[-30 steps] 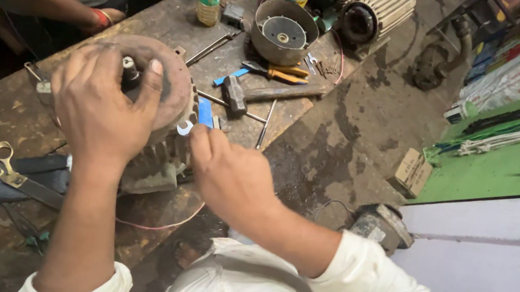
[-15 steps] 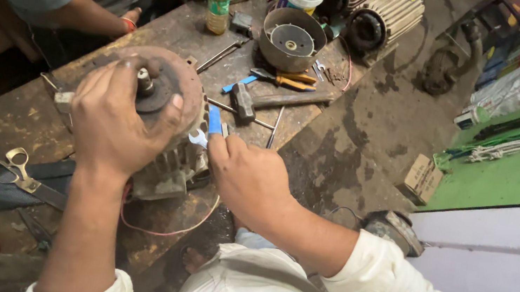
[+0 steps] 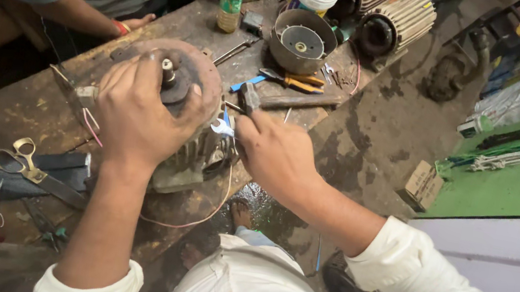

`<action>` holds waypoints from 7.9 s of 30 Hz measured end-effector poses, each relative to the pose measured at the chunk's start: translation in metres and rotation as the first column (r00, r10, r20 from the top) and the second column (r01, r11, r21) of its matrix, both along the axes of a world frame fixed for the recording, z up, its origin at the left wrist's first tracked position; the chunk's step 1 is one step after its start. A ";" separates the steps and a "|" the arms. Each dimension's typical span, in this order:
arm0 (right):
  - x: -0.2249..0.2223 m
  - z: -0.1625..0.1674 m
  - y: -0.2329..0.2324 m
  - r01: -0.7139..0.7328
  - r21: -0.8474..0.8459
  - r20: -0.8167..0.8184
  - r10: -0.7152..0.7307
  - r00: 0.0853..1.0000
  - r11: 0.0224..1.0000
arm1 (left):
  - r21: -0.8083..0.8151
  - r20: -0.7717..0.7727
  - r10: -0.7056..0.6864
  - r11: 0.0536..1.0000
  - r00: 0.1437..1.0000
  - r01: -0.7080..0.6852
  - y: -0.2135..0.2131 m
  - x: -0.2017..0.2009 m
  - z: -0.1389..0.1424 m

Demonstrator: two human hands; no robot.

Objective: The person uses a wrench to tighten bolts on an electric motor housing placed on a workbench. They repeatedly reposition the motor and adjust the wrench to secure the fasteners.

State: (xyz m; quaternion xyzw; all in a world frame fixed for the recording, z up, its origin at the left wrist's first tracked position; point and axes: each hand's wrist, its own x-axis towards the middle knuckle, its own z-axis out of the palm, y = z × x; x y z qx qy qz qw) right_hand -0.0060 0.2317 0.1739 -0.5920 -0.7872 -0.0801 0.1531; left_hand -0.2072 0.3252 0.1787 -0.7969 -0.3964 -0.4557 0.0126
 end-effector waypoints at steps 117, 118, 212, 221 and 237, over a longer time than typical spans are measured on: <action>-0.002 -0.071 0.009 -0.138 0.040 -0.961 0.000 -0.278 0.990 | -0.118 -0.136 -0.300 0.951 0.944 0.285 -0.016 -0.013 0.010; 0.004 -0.067 0.030 -0.152 -0.048 -0.883 -0.113 -0.456 0.987 | -0.118 -0.148 -0.294 0.953 0.944 0.278 -0.016 -0.012 0.009; -0.011 -0.119 0.004 -0.040 0.293 -0.950 0.296 0.097 0.955 | -0.060 -0.187 -0.299 0.954 0.936 0.293 -0.005 -0.015 -0.015; 0.022 -0.060 0.062 0.107 -0.053 -0.853 0.011 -0.522 0.993 | -0.063 -0.180 -0.259 0.966 0.949 0.251 -0.009 -0.012 -0.015; -0.034 -0.122 -0.024 -0.168 0.461 -0.720 0.478 0.503 0.871 | -0.085 -0.184 -0.305 0.952 0.935 0.294 -0.011 -0.014 -0.013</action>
